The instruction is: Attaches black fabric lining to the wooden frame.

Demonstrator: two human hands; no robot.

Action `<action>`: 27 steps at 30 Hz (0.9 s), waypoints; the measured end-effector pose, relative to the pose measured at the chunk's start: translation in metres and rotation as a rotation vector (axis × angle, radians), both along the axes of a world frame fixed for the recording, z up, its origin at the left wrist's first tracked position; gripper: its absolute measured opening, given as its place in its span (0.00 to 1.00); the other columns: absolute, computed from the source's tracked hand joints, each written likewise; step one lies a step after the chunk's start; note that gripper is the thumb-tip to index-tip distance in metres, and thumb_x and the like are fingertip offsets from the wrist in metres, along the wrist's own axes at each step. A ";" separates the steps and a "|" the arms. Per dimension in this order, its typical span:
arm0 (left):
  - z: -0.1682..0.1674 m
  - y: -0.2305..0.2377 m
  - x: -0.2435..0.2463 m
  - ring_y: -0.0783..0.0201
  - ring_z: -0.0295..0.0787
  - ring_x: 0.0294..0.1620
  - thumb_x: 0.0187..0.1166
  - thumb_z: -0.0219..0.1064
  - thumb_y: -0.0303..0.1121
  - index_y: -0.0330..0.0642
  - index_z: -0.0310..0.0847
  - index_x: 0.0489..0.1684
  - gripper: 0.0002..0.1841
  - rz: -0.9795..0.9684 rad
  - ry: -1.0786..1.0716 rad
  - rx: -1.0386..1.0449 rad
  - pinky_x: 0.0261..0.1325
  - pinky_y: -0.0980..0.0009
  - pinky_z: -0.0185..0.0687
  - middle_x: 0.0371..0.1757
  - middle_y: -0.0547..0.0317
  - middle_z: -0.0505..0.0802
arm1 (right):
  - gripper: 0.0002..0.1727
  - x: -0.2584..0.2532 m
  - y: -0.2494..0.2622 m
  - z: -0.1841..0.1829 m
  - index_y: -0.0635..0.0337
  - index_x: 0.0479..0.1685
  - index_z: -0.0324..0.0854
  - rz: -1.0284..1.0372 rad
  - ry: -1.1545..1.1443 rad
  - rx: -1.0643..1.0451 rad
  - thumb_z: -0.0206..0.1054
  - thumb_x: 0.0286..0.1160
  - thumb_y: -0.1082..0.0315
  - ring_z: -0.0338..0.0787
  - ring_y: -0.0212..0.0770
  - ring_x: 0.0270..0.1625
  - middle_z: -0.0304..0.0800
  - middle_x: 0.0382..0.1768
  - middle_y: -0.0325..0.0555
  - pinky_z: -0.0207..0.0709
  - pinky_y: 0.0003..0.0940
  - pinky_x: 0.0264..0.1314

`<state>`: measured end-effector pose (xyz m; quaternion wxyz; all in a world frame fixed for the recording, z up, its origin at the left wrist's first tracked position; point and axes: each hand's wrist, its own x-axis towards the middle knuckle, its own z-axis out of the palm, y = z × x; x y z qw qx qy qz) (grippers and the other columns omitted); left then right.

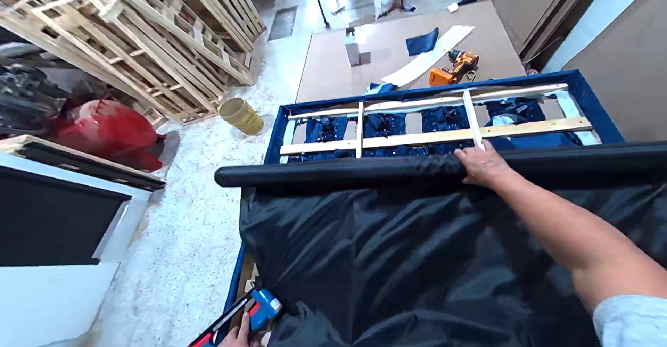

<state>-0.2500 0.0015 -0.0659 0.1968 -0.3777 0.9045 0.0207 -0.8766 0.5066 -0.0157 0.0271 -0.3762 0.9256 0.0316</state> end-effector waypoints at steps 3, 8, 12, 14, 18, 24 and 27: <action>-0.001 -0.003 -0.006 0.29 0.78 0.76 0.73 0.76 0.42 0.44 0.58 0.93 0.44 0.015 0.031 -0.030 0.79 0.32 0.68 0.76 0.27 0.80 | 0.46 0.029 0.006 0.013 0.57 0.86 0.68 -0.067 0.010 -0.108 0.83 0.61 0.61 0.79 0.69 0.76 0.80 0.73 0.67 0.54 0.75 0.84; 0.026 0.026 -0.016 0.30 0.77 0.77 0.77 0.69 0.32 0.34 0.79 0.75 0.26 -0.023 0.264 -0.062 0.77 0.32 0.70 0.73 0.27 0.82 | 0.30 0.217 0.037 0.053 0.56 0.82 0.72 -0.306 -0.196 -0.439 0.66 0.83 0.54 0.87 0.56 0.69 0.85 0.70 0.55 0.80 0.63 0.70; 0.038 0.051 -0.005 0.35 0.87 0.66 0.90 0.57 0.45 0.33 0.87 0.61 0.23 0.079 0.204 0.156 0.71 0.33 0.76 0.60 0.34 0.92 | 0.19 0.423 0.098 0.042 0.56 0.57 0.88 -0.805 -0.747 -0.689 0.61 0.87 0.52 0.93 0.42 0.34 0.95 0.37 0.44 0.89 0.45 0.37; 0.028 0.051 0.009 0.36 0.85 0.70 0.87 0.62 0.44 0.34 0.87 0.63 0.22 0.007 0.298 0.121 0.74 0.34 0.75 0.63 0.34 0.90 | 0.25 0.496 0.113 0.019 0.60 0.57 0.88 -1.030 -1.018 -0.633 0.54 0.91 0.48 0.93 0.42 0.35 0.95 0.38 0.46 0.88 0.42 0.37; 0.018 0.014 0.014 0.32 0.76 0.78 0.75 0.73 0.38 0.37 0.79 0.75 0.28 -0.171 0.364 -0.003 0.81 0.32 0.64 0.74 0.31 0.82 | 0.34 0.577 0.086 -0.032 0.60 0.65 0.83 -1.256 -1.216 -0.835 0.43 0.93 0.40 0.93 0.40 0.39 0.96 0.47 0.47 0.84 0.35 0.36; 0.019 -0.039 0.020 0.25 0.88 0.59 0.72 0.77 0.45 0.49 0.49 0.95 0.49 -0.175 -0.051 0.122 0.57 0.27 0.81 0.61 0.26 0.89 | 0.28 0.585 0.006 -0.022 0.63 0.58 0.84 -1.139 -1.144 -0.771 0.51 0.93 0.45 0.92 0.38 0.33 0.96 0.38 0.47 0.83 0.32 0.33; 0.050 -0.045 0.043 0.29 0.90 0.55 0.76 0.72 0.44 0.59 0.54 0.94 0.43 -0.221 -0.002 0.136 0.54 0.28 0.82 0.55 0.32 0.92 | 0.21 0.604 -0.025 0.000 0.61 0.58 0.85 -0.963 -1.102 -0.712 0.56 0.92 0.53 0.93 0.40 0.35 0.96 0.38 0.46 0.84 0.34 0.35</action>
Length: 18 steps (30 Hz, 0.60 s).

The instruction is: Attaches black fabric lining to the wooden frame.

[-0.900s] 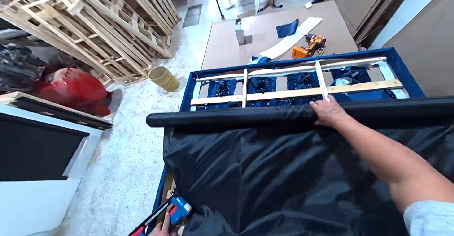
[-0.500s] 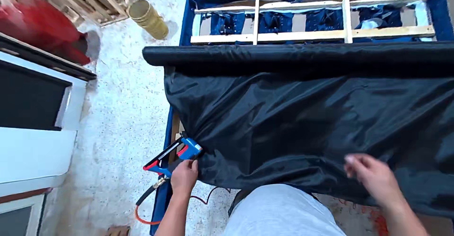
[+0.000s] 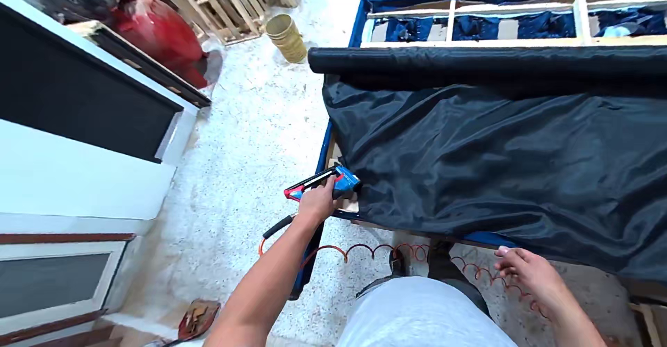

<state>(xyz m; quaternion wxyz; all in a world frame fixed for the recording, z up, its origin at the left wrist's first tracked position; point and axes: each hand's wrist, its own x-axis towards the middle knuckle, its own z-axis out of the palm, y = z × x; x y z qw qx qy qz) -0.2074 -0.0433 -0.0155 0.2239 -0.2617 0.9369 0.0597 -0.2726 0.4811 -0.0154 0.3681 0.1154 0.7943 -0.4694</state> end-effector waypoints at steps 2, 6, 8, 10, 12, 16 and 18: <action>0.029 -0.001 0.034 0.32 0.92 0.54 0.76 0.71 0.43 0.63 0.57 0.94 0.41 0.047 0.084 0.042 0.54 0.27 0.82 0.53 0.37 0.94 | 0.18 0.019 -0.022 0.004 0.60 0.60 0.84 0.064 0.013 -0.069 0.57 0.92 0.56 0.94 0.40 0.38 0.96 0.40 0.46 0.85 0.35 0.38; 0.085 -0.007 0.133 0.34 0.93 0.44 0.73 0.75 0.45 0.68 0.67 0.88 0.38 0.206 0.264 0.077 0.47 0.26 0.82 0.45 0.39 0.95 | 0.21 0.055 -0.084 -0.021 0.57 0.74 0.77 0.123 -0.090 -0.285 0.59 0.91 0.56 0.94 0.44 0.47 0.96 0.52 0.48 0.87 0.40 0.48; 0.100 -0.008 0.189 0.36 0.92 0.43 0.72 0.78 0.45 0.70 0.69 0.87 0.38 0.308 0.290 0.094 0.47 0.27 0.82 0.44 0.39 0.95 | 0.24 0.067 -0.118 -0.038 0.56 0.79 0.73 0.067 -0.125 -0.362 0.60 0.90 0.56 0.94 0.44 0.53 0.93 0.60 0.48 0.88 0.41 0.52; 0.104 -0.002 0.248 0.37 0.92 0.44 0.71 0.78 0.46 0.65 0.70 0.87 0.38 0.390 0.334 0.106 0.48 0.29 0.82 0.46 0.38 0.94 | 0.23 0.068 -0.152 -0.048 0.60 0.73 0.75 -0.049 -0.120 -0.421 0.61 0.89 0.55 0.93 0.44 0.53 0.92 0.60 0.49 0.87 0.42 0.53; 0.108 0.001 0.298 0.38 0.93 0.50 0.69 0.77 0.47 0.58 0.72 0.86 0.38 0.446 0.356 0.113 0.54 0.29 0.82 0.53 0.38 0.94 | 0.23 0.061 -0.188 -0.051 0.66 0.62 0.78 -0.199 -0.090 -0.439 0.62 0.88 0.52 0.92 0.44 0.47 0.93 0.51 0.51 0.85 0.43 0.50; 0.107 -0.013 0.383 0.46 0.94 0.47 0.63 0.74 0.53 0.58 0.75 0.84 0.40 0.544 0.324 0.111 0.52 0.34 0.84 0.51 0.45 0.95 | 0.23 0.052 -0.238 -0.055 0.59 0.58 0.82 -0.493 -0.123 -0.531 0.66 0.83 0.47 0.91 0.36 0.35 0.93 0.39 0.43 0.85 0.32 0.35; 0.102 -0.030 0.412 0.44 0.94 0.43 0.63 0.75 0.52 0.55 0.76 0.83 0.41 0.547 0.324 0.110 0.49 0.33 0.84 0.49 0.43 0.96 | 0.23 0.046 -0.259 -0.054 0.54 0.60 0.81 -0.565 -0.151 -0.565 0.68 0.81 0.46 0.89 0.34 0.30 0.91 0.37 0.42 0.82 0.28 0.28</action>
